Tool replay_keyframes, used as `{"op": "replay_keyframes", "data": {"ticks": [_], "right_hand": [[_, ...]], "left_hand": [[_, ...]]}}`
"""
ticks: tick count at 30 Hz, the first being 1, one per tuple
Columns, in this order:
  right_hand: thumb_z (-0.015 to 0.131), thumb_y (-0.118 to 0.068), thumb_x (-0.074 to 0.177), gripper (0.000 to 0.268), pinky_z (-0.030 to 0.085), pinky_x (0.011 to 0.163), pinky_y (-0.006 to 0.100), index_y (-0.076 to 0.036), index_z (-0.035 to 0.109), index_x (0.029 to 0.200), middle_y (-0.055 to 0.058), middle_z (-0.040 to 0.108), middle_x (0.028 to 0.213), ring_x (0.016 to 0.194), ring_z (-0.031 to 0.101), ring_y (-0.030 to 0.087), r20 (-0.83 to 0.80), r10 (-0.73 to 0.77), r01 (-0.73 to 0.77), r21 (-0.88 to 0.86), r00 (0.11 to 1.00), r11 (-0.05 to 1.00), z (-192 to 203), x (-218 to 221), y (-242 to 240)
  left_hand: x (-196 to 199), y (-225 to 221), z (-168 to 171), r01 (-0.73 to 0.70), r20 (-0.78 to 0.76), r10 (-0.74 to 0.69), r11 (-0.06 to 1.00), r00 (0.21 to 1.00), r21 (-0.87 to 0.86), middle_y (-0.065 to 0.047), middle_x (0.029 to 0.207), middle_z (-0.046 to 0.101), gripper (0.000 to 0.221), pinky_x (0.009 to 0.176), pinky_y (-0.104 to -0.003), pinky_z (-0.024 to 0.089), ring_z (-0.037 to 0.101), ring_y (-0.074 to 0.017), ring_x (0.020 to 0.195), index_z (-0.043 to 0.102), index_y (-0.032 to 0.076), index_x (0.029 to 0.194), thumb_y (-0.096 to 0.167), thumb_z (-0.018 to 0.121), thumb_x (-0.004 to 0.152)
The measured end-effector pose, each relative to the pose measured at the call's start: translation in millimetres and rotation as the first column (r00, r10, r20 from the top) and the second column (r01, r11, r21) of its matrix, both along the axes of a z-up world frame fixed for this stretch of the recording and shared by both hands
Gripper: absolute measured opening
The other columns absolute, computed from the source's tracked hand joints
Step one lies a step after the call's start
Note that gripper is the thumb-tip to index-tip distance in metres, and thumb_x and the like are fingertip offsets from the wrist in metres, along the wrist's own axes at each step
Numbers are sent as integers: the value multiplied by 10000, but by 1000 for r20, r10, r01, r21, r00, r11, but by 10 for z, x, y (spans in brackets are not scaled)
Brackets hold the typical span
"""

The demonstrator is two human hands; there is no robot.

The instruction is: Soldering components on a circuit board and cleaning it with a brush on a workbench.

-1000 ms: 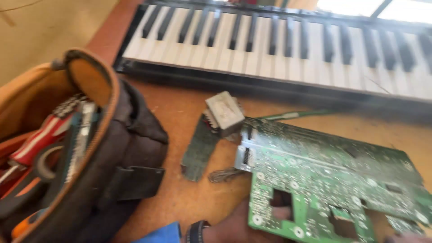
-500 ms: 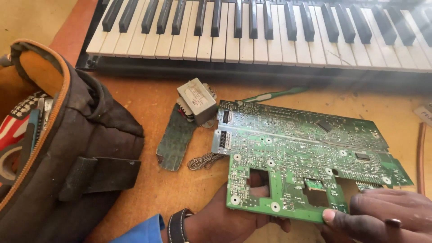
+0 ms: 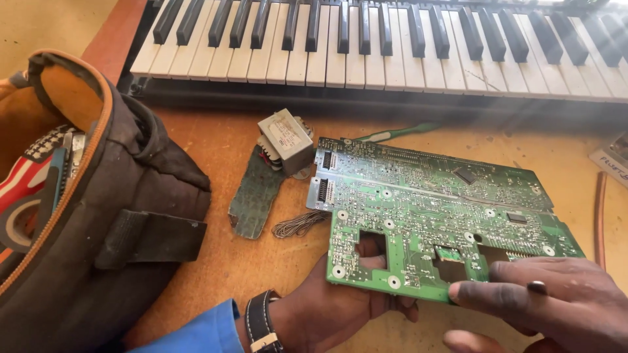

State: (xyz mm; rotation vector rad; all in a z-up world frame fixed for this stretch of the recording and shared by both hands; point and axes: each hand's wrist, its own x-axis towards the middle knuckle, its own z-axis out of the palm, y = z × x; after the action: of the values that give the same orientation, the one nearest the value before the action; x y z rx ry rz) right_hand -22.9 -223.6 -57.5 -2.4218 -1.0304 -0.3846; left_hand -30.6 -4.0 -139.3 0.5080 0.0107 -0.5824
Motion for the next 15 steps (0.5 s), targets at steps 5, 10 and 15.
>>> {"op": "replay_keyframes", "data": {"ticks": [5, 10, 15], "right_hand": [[825, -537, 731, 713, 540, 503, 251, -390, 590, 1388, -80, 509, 542, 407, 459, 139, 12, 103, -99, -205, 995, 974, 32, 82, -297], [744, -495, 730, 523, 560, 467, 226, -295, 684, 1209, -88, 637, 492, 377, 602, 43, 16, -33, 34, -82, 999, 996, -129, 119, -377], [701, -420, 730, 435, 596, 568, 230, -215, 738, 1112, -33, 740, 647, 545, 725, 67, -65, -156, 159, 44, 986, 986, -154, 72, -426]], "left_hand": [[10, 22, 30, 7, 62, -11, 998, 998, 61, -87, 919, 683, 132, 699, -308, 573, 616, -163, 714, 685, 30, 1051, 127, 598, 1065], [-17, 30, -45, -4, 84, 1, 999, 996, 33, -100, 889, 653, 134, 737, -355, 582, 613, -190, 751, 664, 18, 1027, 123, 589, 1066], [-14, 26, -11, 0, 93, -5, 999, 996, 48, -103, 910, 657, 165, 742, -358, 581, 604, -188, 747, 668, 16, 1061, 161, 588, 1071]]}}
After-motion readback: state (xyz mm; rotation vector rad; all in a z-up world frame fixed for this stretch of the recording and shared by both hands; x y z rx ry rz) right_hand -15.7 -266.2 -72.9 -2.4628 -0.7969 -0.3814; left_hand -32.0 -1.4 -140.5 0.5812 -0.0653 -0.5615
